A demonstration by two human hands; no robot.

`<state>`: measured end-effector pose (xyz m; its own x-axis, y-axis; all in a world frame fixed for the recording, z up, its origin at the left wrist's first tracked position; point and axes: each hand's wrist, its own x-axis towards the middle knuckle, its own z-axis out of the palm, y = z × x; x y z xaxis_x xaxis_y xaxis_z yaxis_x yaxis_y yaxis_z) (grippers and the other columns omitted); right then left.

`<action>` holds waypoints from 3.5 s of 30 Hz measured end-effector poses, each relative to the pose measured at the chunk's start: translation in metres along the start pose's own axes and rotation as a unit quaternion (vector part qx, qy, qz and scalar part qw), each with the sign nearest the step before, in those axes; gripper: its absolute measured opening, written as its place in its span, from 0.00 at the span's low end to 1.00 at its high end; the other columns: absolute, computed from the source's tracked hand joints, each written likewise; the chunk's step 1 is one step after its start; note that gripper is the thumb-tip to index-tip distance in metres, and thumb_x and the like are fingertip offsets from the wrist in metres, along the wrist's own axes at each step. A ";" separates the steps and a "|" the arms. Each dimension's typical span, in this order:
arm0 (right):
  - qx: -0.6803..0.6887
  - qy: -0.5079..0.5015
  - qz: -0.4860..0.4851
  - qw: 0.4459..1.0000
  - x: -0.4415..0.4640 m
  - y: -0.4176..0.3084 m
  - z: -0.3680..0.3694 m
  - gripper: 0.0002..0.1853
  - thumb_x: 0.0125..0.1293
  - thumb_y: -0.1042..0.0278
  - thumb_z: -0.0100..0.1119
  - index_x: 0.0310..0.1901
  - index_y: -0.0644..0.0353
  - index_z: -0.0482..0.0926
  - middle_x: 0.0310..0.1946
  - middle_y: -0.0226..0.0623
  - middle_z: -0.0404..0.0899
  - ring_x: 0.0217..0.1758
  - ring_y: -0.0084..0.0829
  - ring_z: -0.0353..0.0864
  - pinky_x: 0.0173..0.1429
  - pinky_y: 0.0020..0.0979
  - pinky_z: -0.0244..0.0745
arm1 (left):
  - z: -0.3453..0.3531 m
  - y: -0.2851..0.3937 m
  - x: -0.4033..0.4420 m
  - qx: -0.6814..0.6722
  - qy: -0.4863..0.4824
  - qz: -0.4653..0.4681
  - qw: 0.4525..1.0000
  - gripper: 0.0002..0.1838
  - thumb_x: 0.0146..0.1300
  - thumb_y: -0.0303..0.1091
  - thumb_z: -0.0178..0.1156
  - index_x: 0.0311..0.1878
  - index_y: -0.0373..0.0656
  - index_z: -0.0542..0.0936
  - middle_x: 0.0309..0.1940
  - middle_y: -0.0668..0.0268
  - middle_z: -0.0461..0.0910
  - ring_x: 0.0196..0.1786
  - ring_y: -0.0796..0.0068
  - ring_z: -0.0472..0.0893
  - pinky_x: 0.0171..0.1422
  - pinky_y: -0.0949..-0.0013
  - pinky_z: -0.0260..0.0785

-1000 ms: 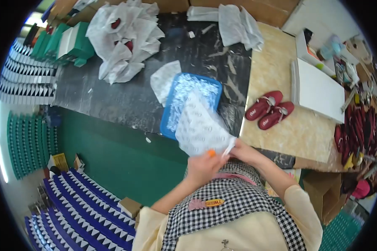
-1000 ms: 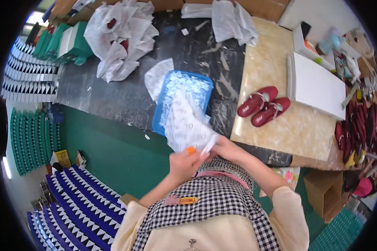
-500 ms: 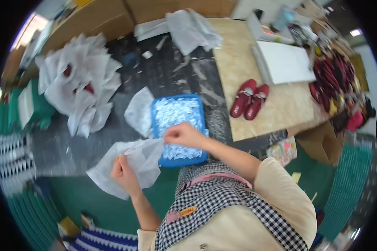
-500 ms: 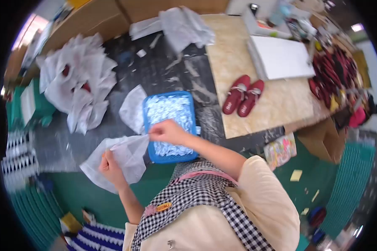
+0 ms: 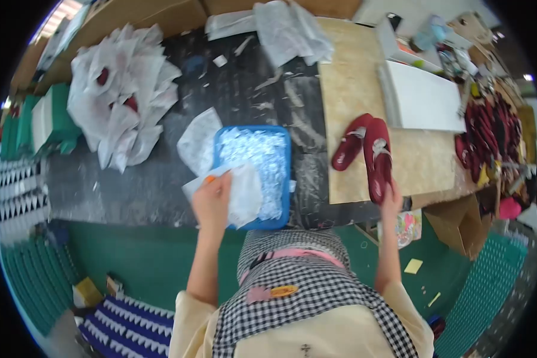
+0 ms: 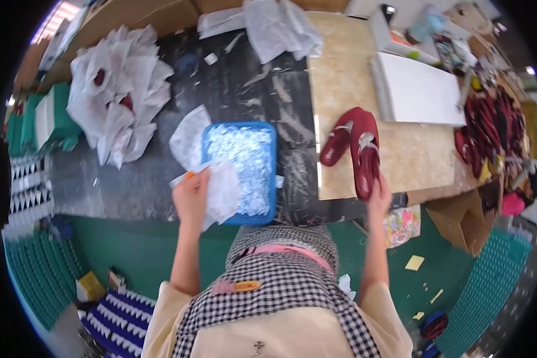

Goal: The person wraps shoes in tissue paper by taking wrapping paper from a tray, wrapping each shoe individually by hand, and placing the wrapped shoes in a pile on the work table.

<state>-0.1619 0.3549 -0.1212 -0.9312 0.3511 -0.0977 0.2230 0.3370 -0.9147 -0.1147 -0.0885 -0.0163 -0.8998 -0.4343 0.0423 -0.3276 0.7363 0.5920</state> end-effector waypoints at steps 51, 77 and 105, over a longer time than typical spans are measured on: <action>0.057 -0.547 -0.012 0.835 -0.112 -0.170 0.271 0.14 0.67 0.66 0.60 0.25 0.61 0.75 0.20 0.24 0.69 0.25 0.18 0.62 0.32 0.23 0.62 | -0.014 -0.071 0.027 -0.419 -0.121 -0.220 0.873 0.06 0.56 0.23 0.62 0.37 0.33 0.83 0.26 0.68 0.80 0.26 0.82 0.73 0.29 0.77 0.68; -0.062 -0.480 0.005 0.875 -0.021 -0.156 -0.062 0.17 0.68 0.75 0.51 0.56 0.68 0.78 0.48 0.38 0.84 0.44 0.26 0.79 0.51 0.22 0.73 | 0.060 0.097 -0.043 0.115 0.047 0.086 0.989 0.12 0.65 0.44 0.58 0.44 0.56 0.87 0.31 0.65 0.78 0.25 0.60 0.76 0.29 0.62 0.66; 0.160 -0.689 -0.243 0.664 -0.247 -0.370 0.270 0.28 0.70 0.54 0.57 0.68 0.57 0.70 0.53 0.34 0.80 0.51 0.24 0.77 0.57 0.27 0.72 | -0.144 0.064 -0.200 -0.272 0.187 0.063 0.942 0.17 0.54 0.25 0.60 0.48 0.34 0.83 0.53 0.53 0.79 0.47 0.63 0.78 0.52 0.70 0.72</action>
<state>-0.0927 -0.0928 0.1356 -0.2999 -0.9377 0.1754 -0.0675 -0.1626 -0.9844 0.0861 -0.0291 0.1285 -0.7243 -0.5884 0.3594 0.0626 0.4630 0.8842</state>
